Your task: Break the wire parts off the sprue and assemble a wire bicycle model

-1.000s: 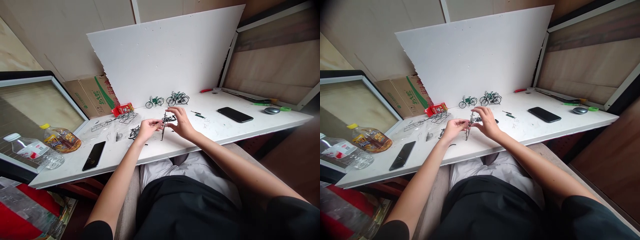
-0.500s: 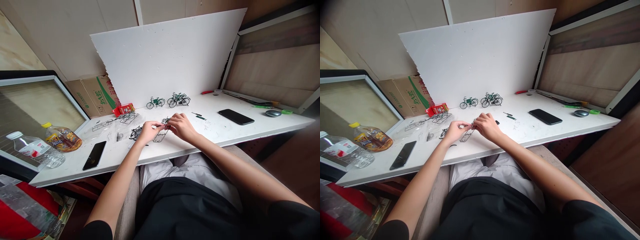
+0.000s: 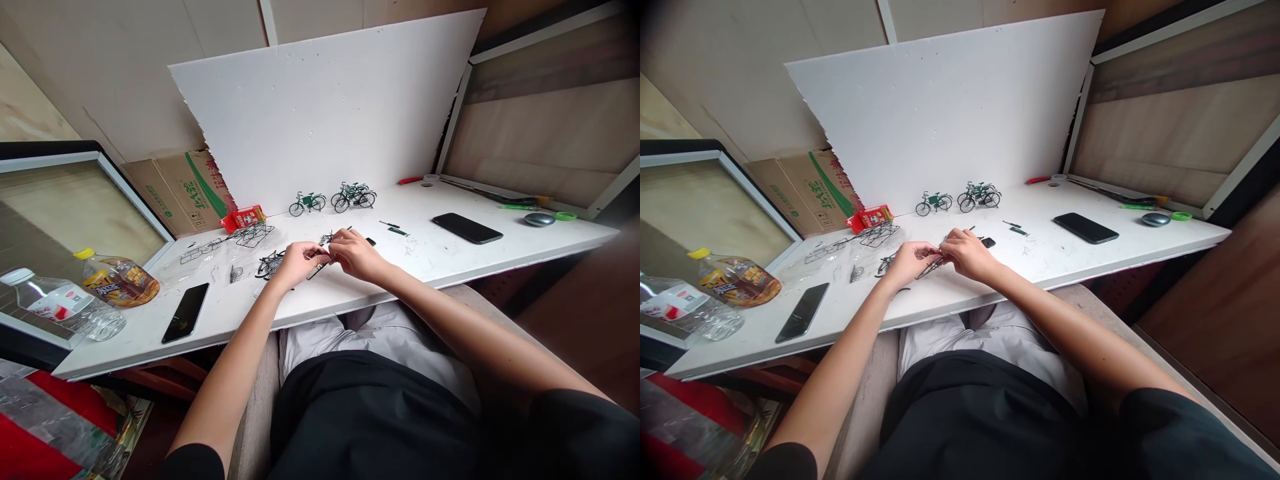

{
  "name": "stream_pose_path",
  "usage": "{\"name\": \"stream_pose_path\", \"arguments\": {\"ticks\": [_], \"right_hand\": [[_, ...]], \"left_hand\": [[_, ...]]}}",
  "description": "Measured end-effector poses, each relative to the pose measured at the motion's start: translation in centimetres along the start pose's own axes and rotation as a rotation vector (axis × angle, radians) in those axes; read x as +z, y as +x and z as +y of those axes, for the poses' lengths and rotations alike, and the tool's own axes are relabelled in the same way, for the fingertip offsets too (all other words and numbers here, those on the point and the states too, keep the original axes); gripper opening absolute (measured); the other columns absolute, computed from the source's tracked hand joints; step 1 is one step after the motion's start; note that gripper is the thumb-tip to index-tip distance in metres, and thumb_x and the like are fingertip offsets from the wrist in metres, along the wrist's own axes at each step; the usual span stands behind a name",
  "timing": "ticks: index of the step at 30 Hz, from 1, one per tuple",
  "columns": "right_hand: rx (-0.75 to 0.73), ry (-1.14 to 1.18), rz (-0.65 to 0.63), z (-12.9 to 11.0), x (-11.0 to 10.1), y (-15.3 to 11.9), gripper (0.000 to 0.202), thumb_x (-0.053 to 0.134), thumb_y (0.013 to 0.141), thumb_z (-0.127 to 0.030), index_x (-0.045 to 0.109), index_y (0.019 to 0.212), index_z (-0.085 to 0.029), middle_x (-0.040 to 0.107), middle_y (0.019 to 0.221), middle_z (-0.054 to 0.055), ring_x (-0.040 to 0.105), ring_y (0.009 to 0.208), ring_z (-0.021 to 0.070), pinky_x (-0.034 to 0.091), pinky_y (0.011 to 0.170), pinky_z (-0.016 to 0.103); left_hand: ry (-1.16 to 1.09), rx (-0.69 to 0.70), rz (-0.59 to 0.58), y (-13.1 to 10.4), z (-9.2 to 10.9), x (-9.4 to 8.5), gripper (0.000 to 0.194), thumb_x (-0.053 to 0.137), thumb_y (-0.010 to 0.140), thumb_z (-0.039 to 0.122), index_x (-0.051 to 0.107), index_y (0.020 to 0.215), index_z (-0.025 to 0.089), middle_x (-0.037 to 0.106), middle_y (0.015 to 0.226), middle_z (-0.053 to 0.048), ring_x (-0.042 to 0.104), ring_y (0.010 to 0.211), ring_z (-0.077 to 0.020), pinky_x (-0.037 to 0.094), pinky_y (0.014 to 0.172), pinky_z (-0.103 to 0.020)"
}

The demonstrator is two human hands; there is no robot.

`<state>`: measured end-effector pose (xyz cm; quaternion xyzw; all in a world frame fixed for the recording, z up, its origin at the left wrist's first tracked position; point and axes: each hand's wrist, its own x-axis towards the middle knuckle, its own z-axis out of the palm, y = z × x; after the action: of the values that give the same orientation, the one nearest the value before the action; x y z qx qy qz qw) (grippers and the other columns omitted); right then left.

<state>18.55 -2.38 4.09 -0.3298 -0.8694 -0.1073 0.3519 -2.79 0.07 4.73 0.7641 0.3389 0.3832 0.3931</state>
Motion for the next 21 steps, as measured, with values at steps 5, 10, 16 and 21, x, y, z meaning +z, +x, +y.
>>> {"name": "stream_pose_path", "arguments": {"ticks": [5,10,16,21], "right_hand": [[0.006,0.009,0.062,-0.3,0.1,0.0,0.021,0.055,0.093,-0.003,0.063,0.089,-0.022,0.073,0.097,0.009,0.059,0.105,0.0271,0.040,0.085,0.039],[0.017,-0.016,0.145,-0.6,0.8,-0.1,0.026,0.048,0.089,0.001,0.057,0.084,-0.023,0.069,0.082,0.005,0.060,0.085,0.0230,0.040,0.091,0.039],[0.062,-0.007,0.212,-0.7,1.4,-0.1,0.029,0.049,0.079,0.003,0.052,0.083,-0.025,0.070,0.076,0.002,0.060,0.072,0.0226,0.041,0.098,0.042],[0.094,-0.029,0.236,-0.9,1.8,-0.2,0.029,0.050,0.077,0.003,0.049,0.082,-0.026,0.072,0.075,0.002,0.060,0.068,0.0223,0.042,0.098,0.043]], "left_hand": [[0.012,0.016,0.091,0.2,-0.1,0.4,0.019,0.076,0.084,0.034,0.074,0.084,0.016,0.077,0.084,-0.008,0.071,0.079,-0.0183,0.055,0.075,-0.029],[-0.053,0.029,0.126,0.5,-0.5,0.6,0.017,0.076,0.083,0.031,0.070,0.083,0.015,0.074,0.078,-0.006,0.068,0.073,-0.0142,0.052,0.071,-0.025],[-0.138,0.019,0.189,0.8,-0.8,1.2,0.022,0.077,0.084,0.035,0.068,0.084,0.015,0.071,0.072,-0.003,0.067,0.067,-0.0138,0.053,0.069,-0.026],[-0.150,0.034,0.241,0.9,-1.3,1.7,0.022,0.077,0.084,0.036,0.068,0.083,0.015,0.071,0.072,-0.004,0.067,0.067,-0.0139,0.053,0.068,-0.026]]}}
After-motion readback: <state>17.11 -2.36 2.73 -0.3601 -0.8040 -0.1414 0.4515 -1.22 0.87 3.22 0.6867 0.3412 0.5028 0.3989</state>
